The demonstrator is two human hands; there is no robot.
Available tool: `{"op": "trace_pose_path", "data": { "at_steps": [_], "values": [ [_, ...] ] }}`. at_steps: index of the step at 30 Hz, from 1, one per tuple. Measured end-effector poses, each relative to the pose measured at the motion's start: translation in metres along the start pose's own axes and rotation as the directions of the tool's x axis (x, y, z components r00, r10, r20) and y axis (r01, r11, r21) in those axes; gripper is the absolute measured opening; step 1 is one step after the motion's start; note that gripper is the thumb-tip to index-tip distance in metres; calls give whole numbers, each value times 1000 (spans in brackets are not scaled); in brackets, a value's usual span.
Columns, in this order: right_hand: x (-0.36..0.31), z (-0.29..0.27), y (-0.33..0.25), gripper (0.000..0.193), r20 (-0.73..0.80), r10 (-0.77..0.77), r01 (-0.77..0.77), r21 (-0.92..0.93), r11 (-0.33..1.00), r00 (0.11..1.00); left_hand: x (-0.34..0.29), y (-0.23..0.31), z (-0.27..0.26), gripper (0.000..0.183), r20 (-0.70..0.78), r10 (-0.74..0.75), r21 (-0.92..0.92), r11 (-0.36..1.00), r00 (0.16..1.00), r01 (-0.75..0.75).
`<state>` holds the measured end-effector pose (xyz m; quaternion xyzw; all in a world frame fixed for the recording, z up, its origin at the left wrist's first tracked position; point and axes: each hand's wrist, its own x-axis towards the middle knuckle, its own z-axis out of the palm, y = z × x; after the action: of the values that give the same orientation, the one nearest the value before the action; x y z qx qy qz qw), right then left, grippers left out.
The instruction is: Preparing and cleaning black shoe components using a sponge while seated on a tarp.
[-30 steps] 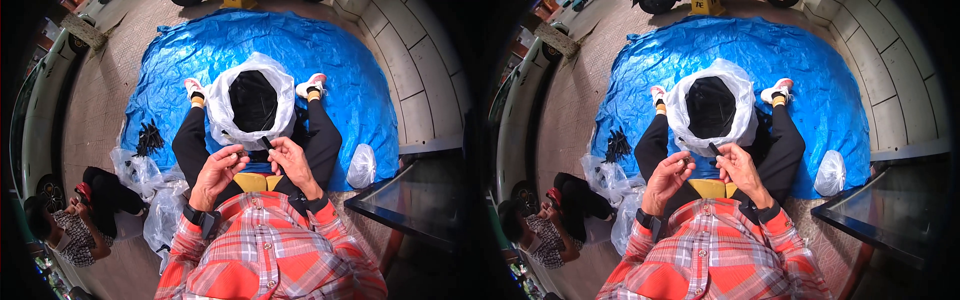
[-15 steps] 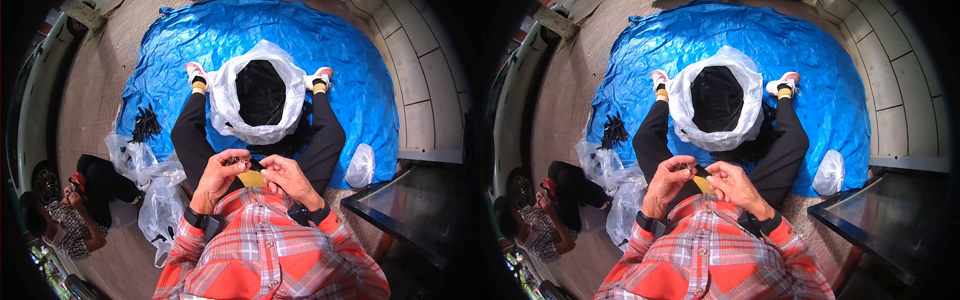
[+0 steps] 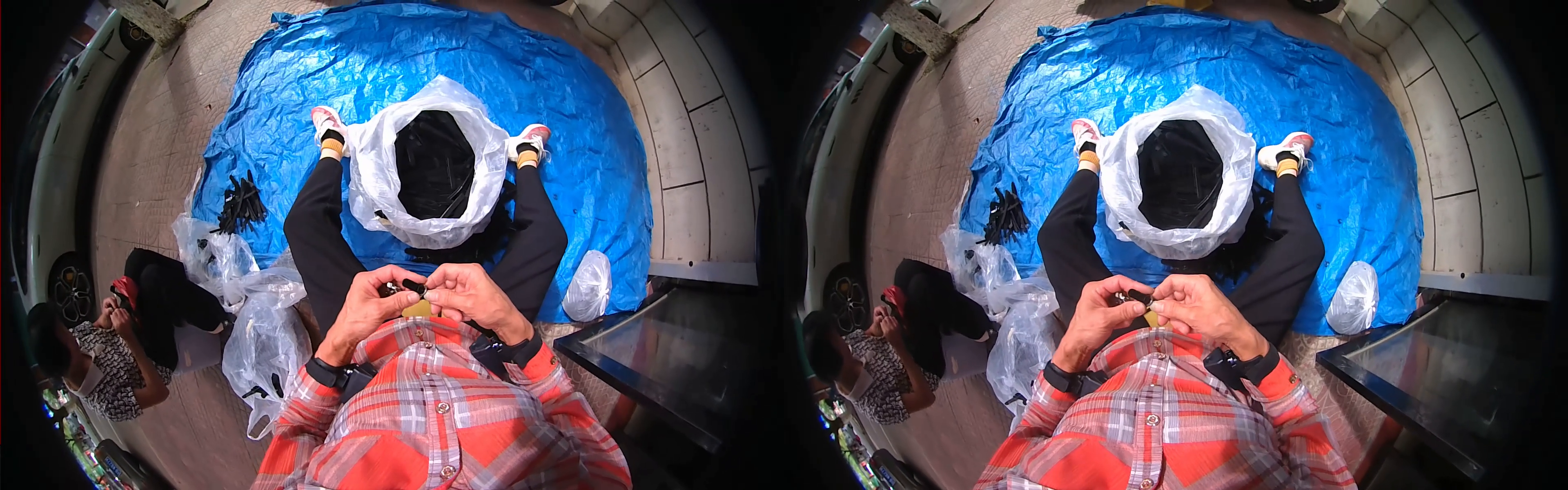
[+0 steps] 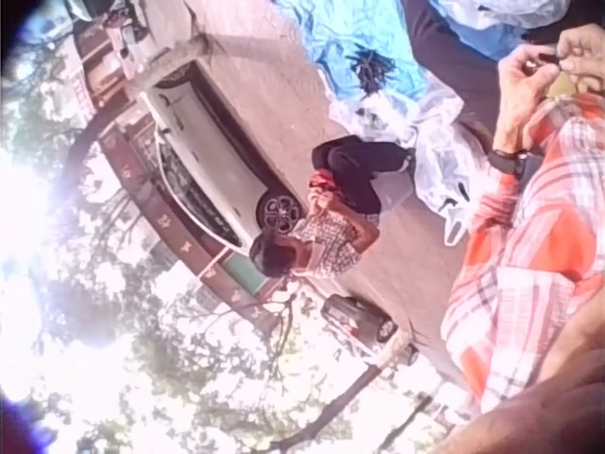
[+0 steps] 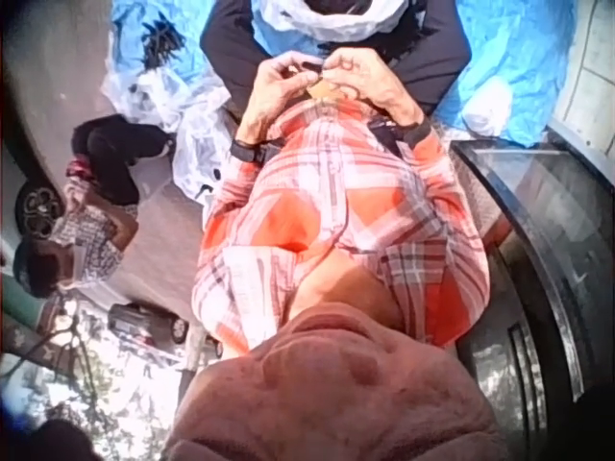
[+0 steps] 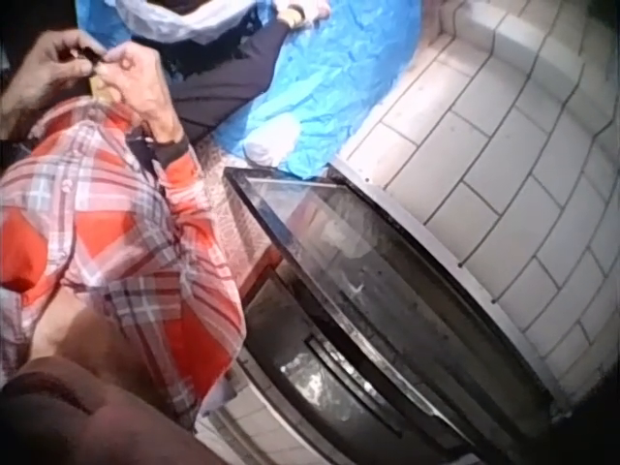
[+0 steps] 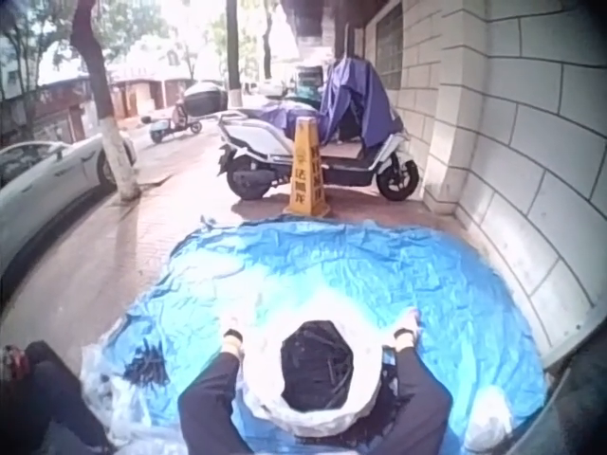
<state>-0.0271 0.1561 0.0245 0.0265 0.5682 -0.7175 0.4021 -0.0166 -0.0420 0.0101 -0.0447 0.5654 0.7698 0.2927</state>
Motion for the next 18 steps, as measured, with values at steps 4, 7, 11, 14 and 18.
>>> {"op": "trace_pose_path", "data": {
  "at_steps": [4, 7, 11, 14, 18],
  "values": [
    [-4, 12, -11, 16, -104, -8, 7, -8, 1000, 995, -4, -11, -2, 22, -14, 36, -175, 984, 999, -38],
    [-5, 2, -1, 15, -23, 55, -56, -39, 998, 998, -8, -6, -5, 22, -51, 27, -168, 985, 998, -35],
    [-5, 8, 0, 12, -46, -26, 29, 67, 997, 999, -8, -4, 5, 20, -28, 9, -133, 991, 1000, -12],
    [-3, 8, -4, 11, -30, -30, 34, 112, 993, 999, -6, -5, 10, 19, -59, 77, -128, 988, 995, -84],
    [-8, 10, -6, 14, -160, -60, 64, 22, 998, 985, -2, -6, 21, 19, -153, 69, -82, 993, 986, -82]
  ]
}}
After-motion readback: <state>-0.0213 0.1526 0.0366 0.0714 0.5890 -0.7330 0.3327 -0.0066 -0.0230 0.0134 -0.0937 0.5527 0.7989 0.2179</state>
